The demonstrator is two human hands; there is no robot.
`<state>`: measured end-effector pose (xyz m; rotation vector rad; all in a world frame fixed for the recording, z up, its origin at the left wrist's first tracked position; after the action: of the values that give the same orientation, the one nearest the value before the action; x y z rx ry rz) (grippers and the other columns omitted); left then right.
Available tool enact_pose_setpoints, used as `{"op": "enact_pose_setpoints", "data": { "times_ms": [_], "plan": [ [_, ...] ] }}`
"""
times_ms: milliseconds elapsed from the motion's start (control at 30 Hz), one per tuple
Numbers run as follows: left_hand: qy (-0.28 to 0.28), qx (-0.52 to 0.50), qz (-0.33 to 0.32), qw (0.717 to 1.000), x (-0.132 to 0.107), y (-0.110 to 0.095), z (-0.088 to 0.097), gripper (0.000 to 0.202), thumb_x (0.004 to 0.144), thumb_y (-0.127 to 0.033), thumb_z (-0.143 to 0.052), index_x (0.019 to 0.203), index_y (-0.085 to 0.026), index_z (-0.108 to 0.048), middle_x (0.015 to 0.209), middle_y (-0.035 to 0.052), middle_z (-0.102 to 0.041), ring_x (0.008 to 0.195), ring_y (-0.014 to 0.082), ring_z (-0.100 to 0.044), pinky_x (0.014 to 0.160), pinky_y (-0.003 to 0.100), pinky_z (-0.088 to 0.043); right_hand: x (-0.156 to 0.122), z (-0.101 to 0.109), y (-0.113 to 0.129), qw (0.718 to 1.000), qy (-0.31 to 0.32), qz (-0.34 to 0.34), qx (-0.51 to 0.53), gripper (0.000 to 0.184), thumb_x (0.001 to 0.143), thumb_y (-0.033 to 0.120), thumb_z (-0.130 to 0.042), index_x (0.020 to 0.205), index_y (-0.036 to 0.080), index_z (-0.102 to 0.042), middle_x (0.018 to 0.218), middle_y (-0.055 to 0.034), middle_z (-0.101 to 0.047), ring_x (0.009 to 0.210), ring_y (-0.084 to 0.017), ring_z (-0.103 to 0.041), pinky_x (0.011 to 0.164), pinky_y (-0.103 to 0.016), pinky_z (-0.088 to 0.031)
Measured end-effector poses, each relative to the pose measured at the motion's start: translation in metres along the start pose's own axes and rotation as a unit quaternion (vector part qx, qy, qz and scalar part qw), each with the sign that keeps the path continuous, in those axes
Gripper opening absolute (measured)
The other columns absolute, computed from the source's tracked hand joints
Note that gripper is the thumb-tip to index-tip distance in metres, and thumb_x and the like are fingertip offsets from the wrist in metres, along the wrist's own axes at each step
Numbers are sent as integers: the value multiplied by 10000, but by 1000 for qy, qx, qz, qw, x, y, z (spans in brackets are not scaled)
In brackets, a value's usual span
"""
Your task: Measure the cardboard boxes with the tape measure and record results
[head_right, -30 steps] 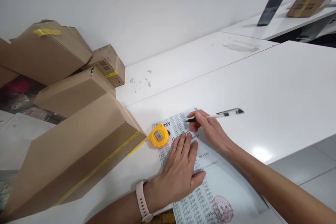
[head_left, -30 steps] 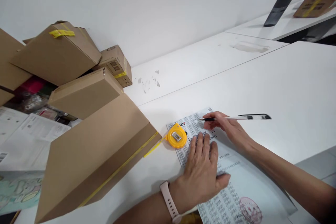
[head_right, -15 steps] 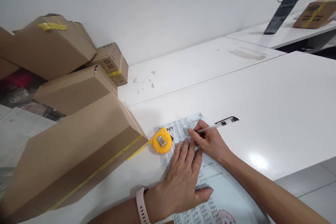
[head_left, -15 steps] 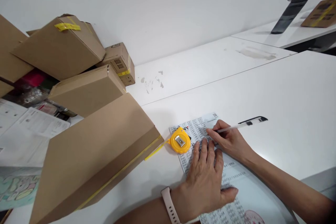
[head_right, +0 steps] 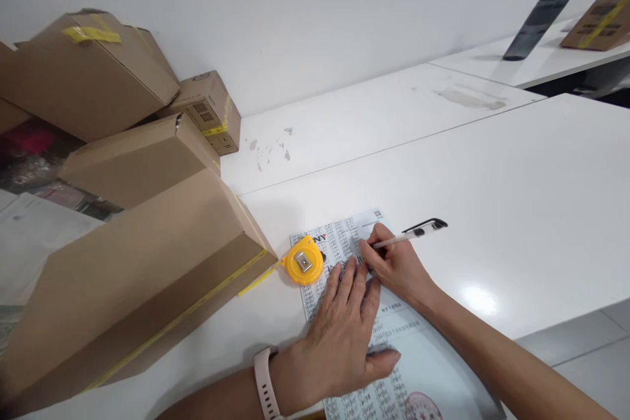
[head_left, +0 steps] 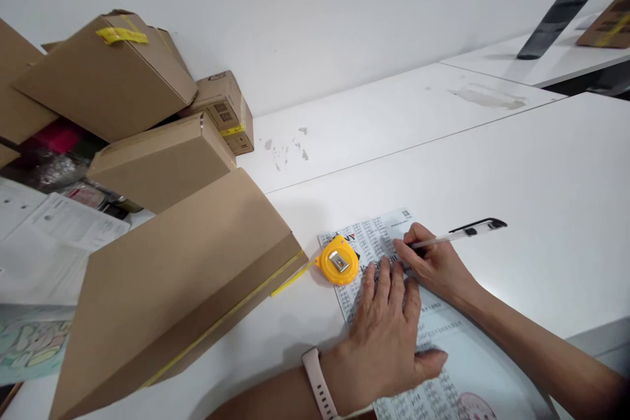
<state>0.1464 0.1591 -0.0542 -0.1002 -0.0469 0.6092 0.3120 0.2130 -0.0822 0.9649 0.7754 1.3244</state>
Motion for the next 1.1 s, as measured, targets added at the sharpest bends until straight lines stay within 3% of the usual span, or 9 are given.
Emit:
{"op": "enact_pose_setpoints", "data": {
  "times_ms": [1100],
  "plan": [
    [0,3,2,1000,0,-1,1,847,1004,-647,-319,1533,14,-318,1607,295,-322,1528,420,-221,1243,545,-218,0,0,-1,1000,-1,-10,-8,292,927,374,-588,712,248,-437,584,62,-426,531,-117,-365,481,-271,-324]
  ]
}}
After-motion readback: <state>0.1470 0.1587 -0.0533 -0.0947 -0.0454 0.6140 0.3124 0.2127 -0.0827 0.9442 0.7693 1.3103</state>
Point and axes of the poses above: each hand's wrist, its own x-axis towards the middle knuckle, its own z-axis out of the back of the hand, y = z × x, the point moved 2 cm from there along x, towards the middle knuckle
